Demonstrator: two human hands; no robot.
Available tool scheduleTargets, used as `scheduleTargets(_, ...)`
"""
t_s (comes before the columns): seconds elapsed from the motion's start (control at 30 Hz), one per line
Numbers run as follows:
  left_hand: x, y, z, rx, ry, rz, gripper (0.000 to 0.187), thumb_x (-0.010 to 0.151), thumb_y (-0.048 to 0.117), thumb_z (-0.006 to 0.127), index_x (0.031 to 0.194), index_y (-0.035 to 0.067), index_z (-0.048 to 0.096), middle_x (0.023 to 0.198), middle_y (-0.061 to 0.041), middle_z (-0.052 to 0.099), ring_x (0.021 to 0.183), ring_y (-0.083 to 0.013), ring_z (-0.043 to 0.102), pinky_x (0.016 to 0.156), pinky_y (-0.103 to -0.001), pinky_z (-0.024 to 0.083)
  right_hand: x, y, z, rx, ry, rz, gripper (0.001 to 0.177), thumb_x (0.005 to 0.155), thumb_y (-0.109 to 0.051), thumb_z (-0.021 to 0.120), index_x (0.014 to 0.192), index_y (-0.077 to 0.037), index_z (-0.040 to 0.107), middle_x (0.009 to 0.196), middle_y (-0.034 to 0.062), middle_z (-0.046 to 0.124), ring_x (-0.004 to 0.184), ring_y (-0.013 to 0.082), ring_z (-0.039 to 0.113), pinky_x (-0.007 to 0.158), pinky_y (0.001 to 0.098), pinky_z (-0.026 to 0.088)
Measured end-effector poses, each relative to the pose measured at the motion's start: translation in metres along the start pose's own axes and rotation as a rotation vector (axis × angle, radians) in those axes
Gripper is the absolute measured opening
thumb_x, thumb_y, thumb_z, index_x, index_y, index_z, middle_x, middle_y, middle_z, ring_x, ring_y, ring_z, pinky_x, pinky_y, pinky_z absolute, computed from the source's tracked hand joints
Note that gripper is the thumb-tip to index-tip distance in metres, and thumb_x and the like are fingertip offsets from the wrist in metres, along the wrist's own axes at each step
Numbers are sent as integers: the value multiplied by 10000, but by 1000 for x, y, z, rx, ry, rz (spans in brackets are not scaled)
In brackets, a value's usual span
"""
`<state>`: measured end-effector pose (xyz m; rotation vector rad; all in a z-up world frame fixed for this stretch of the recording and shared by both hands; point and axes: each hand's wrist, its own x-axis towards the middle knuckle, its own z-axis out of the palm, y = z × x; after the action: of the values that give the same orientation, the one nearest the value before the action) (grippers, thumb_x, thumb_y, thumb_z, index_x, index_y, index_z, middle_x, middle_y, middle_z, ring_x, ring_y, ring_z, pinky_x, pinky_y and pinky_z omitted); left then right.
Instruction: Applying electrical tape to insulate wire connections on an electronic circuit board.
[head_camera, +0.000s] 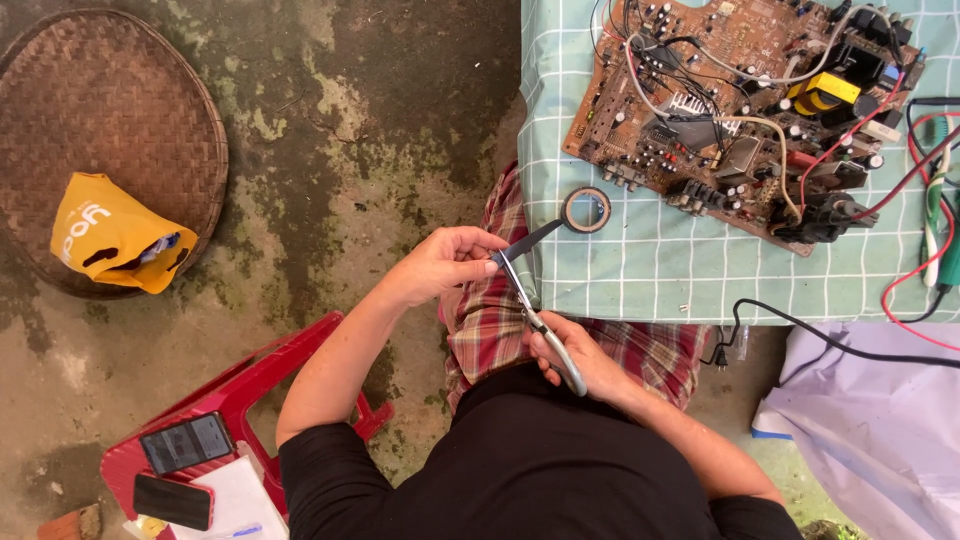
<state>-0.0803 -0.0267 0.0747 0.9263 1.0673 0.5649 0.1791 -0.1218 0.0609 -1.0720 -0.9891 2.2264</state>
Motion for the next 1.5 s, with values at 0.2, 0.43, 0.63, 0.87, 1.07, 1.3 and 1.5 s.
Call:
scheduleTargets(0.2,1,1,0,-6,-6,-4,434,831,90,808,1249,44,699,842,-30,700,703,-37,671,590,-134,537,2,11,1,50,58,35,288,1030,-274,627,927,-7,599,591,103,519,376,160,542,357,238,429)
scheduleTargets(0.43,-3,8,-2,6,-15,-8,465,835,106,808,1281,52,688,845,-23,700,709,-32,665,591,-138,545,-1,-1,5,111,119,44,247,1020,-230,646,915,-11,600,622,124,541,339,180,537,294,269,445)
scheduleTargets(0.63,-15,29,-9,141,67,72,497,867,94,768,1353,107,665,843,-14,687,698,-30,615,627,-148,526,-6,-5,-11,26,-147,-54,534,1036,-482,471,1058,38,591,829,181,591,614,179,606,421,280,534)
scheduleTargets(0.87,12,22,4,152,203,245,475,949,180,746,1404,146,615,961,-54,697,787,-73,663,716,-200,560,-8,-25,-29,-175,-387,-161,701,983,-660,493,1131,19,585,993,175,641,854,210,603,631,350,556)
scheduleTargets(1.07,44,21,37,136,213,398,509,978,162,710,1460,134,551,1153,-70,630,937,-92,653,821,-251,582,-46,-82,-48,-613,-149,-245,551,793,-442,894,1110,-36,697,942,158,674,856,273,647,741,424,537)
scheduleTargets(1.3,57,38,75,51,141,462,440,1033,143,623,1464,111,543,1148,-93,643,954,-108,654,875,-272,558,-100,-112,-89,-1065,327,-301,604,678,-347,938,1138,-40,696,1019,198,665,923,434,681,826,483,564)
scheduleTargets(1.5,72,33,96,117,116,460,454,1003,148,655,1445,96,566,1162,-96,672,970,-99,629,889,-275,527,-83,-66,-152,-1465,653,-359,721,620,-359,910,1210,-42,645,1047,151,595,983,374,622,875,455,541)
